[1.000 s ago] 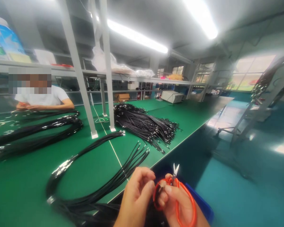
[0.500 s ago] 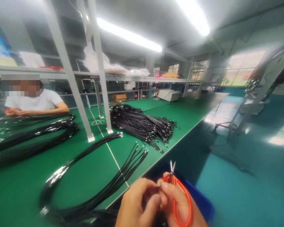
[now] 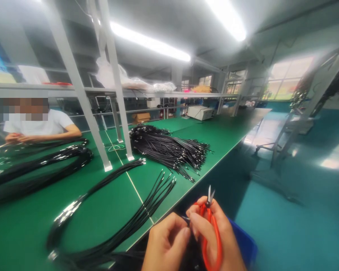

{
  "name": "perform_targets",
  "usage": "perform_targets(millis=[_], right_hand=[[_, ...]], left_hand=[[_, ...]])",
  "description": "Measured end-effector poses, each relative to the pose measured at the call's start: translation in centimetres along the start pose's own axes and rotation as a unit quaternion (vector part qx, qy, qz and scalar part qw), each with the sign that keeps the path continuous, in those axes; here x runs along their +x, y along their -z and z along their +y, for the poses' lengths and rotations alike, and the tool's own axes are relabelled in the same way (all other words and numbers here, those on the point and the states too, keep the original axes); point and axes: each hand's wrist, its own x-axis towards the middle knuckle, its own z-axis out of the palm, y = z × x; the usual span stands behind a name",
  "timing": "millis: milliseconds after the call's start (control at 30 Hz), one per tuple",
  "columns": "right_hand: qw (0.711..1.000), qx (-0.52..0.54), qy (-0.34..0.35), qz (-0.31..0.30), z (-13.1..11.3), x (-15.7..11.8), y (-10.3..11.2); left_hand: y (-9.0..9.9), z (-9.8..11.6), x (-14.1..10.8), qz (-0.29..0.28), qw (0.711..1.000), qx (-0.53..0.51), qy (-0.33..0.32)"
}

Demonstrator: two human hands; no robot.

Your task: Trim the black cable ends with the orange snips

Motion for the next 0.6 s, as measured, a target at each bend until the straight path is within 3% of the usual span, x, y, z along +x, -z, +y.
perform_targets(millis=[167,600], right_hand=[[1.0,-0.011,0.014,0.012,0.7,-0.1,0.8],[0.962,-0.198,0.184,-0.044,0.2,-0.2,0.2]], left_hand=[[0.6,0.2,0.3,-0.032,0.991,-0.109,0.063],[1.1,0.4,0.4,-0.077,0.983,-0.123,0.109]])
